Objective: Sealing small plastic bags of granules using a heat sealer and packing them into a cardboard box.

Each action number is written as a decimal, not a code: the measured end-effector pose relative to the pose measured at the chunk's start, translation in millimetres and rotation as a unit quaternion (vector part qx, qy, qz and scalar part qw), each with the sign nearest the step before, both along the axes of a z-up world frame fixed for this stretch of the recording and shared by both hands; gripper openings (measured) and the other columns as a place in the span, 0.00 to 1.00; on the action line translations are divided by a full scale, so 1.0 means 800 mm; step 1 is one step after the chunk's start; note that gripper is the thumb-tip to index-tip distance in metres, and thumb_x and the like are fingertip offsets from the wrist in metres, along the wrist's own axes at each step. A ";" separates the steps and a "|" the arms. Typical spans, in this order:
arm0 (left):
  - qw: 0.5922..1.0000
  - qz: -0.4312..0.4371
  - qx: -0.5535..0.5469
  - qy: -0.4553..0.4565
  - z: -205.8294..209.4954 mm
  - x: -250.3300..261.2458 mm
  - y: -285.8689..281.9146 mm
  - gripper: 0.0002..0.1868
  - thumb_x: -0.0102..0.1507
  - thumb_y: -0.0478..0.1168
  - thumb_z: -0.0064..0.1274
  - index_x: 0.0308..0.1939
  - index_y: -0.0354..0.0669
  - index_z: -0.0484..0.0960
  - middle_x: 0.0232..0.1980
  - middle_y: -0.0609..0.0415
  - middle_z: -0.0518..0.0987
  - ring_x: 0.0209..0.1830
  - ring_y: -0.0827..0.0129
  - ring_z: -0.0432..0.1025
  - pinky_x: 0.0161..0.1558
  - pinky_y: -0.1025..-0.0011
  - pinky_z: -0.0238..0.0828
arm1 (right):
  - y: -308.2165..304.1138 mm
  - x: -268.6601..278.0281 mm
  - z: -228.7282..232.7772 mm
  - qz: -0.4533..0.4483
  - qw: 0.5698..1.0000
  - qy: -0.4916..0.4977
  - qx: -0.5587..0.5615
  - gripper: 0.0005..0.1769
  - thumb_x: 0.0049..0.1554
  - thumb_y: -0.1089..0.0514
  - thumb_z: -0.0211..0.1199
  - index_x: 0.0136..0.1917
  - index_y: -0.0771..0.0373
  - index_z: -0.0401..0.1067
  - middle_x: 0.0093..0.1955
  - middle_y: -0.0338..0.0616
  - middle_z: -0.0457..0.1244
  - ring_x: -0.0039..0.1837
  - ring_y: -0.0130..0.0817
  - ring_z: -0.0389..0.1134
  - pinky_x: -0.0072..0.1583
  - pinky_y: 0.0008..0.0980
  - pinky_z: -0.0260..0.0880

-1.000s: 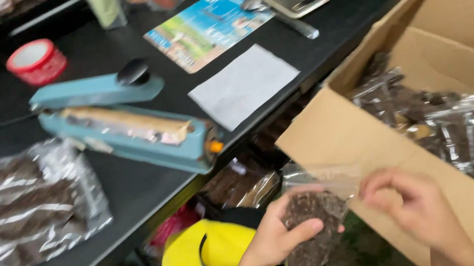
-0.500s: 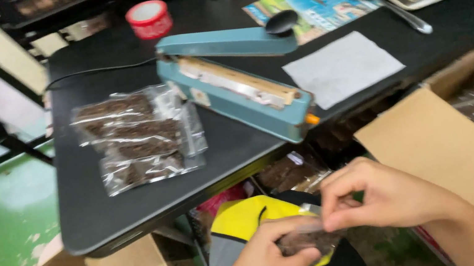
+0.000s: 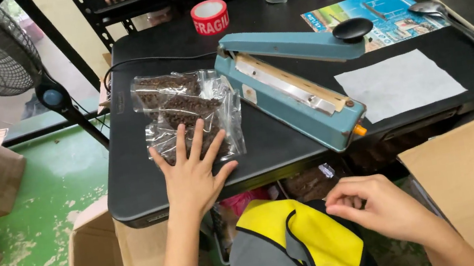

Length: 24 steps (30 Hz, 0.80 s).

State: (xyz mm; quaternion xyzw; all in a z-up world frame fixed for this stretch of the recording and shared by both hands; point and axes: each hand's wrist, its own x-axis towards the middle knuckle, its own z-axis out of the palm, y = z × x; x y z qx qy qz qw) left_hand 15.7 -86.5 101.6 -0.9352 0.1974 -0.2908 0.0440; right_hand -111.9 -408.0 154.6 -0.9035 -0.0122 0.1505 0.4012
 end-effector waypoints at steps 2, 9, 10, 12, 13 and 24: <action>1.000 -0.011 -0.016 -0.001 0.009 -0.010 -0.007 0.36 0.66 0.74 0.31 0.77 0.77 0.58 0.84 0.59 0.47 0.84 0.55 0.38 0.65 0.19 0.33 | -0.014 -0.003 0.000 0.004 0.999 -0.051 -0.005 0.08 0.54 0.50 0.70 0.43 0.50 0.87 0.39 0.27 0.75 0.38 0.19 0.70 0.42 0.24 0.69; 0.996 -0.080 -0.041 -0.028 0.007 -0.040 -0.069 0.35 0.66 0.70 0.39 0.75 0.69 0.67 0.82 0.53 0.57 0.84 0.53 0.46 0.67 0.22 0.30 | -0.269 -0.042 -0.063 -0.304 0.931 -0.170 -0.110 0.06 0.57 0.59 0.67 0.43 0.52 0.84 0.46 0.28 0.75 0.31 0.22 0.64 0.33 0.28 0.69; 0.993 -0.110 -0.042 -0.022 0.005 -0.046 -0.084 0.35 0.66 0.70 0.39 0.75 0.69 0.67 0.82 0.53 0.57 0.84 0.53 0.46 0.67 0.22 0.30 | -0.315 -0.048 -0.065 -0.331 0.922 -0.162 -0.116 0.06 0.57 0.59 0.67 0.43 0.52 0.84 0.46 0.28 0.75 0.31 0.22 0.64 0.33 0.28 0.69; 0.987 -0.140 -0.071 -0.019 0.000 -0.058 -0.116 0.34 0.65 0.65 0.47 0.73 0.64 0.70 0.82 0.50 0.59 0.82 0.47 0.52 0.68 0.21 0.34 | -0.416 -0.068 -0.068 -0.404 0.856 -0.230 -0.228 0.33 0.75 0.42 0.58 0.31 0.58 0.70 0.25 0.41 0.58 0.35 0.31 0.57 0.43 0.38 0.54; 0.983 -0.167 -0.073 -0.013 -0.007 -0.059 -0.150 0.34 0.65 0.65 0.47 0.73 0.64 0.70 0.82 0.50 0.59 0.82 0.47 0.52 0.68 0.21 0.34 | -0.459 -0.081 -0.105 -0.426 0.845 -0.221 -0.237 0.33 0.75 0.42 0.58 0.31 0.58 0.70 0.25 0.41 0.58 0.35 0.31 0.57 0.43 0.38 0.54; 0.798 -0.584 -0.093 0.116 -0.045 -0.208 -0.558 0.29 0.62 0.61 0.54 0.66 0.61 0.77 0.80 0.54 0.63 0.81 0.52 0.53 0.69 0.33 0.50 | -0.586 -0.115 -0.302 -0.329 0.905 0.256 -0.084 0.31 0.61 0.38 0.52 0.70 0.54 0.73 0.76 0.39 0.62 0.75 0.33 0.63 0.75 0.33 0.60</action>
